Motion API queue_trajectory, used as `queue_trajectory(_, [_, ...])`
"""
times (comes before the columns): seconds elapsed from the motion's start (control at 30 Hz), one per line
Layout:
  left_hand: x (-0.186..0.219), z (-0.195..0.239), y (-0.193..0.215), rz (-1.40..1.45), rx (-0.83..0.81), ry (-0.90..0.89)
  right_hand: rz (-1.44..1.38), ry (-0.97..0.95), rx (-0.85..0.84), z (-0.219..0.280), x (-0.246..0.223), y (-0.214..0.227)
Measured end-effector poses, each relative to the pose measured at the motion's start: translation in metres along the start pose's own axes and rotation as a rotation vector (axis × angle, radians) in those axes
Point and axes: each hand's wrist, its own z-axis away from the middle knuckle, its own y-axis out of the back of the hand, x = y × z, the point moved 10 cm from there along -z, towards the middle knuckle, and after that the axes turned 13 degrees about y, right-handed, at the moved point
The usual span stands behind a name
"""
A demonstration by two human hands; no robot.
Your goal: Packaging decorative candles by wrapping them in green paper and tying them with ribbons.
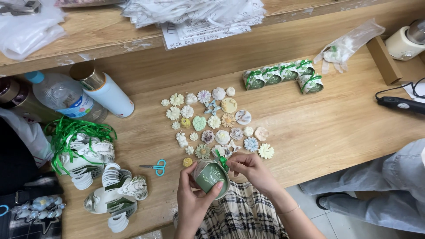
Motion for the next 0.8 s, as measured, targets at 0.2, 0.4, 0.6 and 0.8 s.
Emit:
queue_trajectory(0.2, [0.001,-0.002,-0.002,0.079,-0.084,-0.004,0.076,0.006,0.128,0.005,0.005,0.006])
queue_trajectory(0.4, [0.001,-0.001,-0.003,0.141,-0.132,0.012,0.004,-0.051,0.201,0.007,0.006,0.006])
queue_trajectory(0.6, [-0.002,-0.004,0.001,0.074,-0.096,0.029,-0.033,0.060,0.142,0.009,0.008,0.007])
queue_trajectory(0.8, [-0.006,-0.007,0.007,0.119,-0.057,0.026,-0.036,-0.077,0.083,0.001,-0.020,0.008])
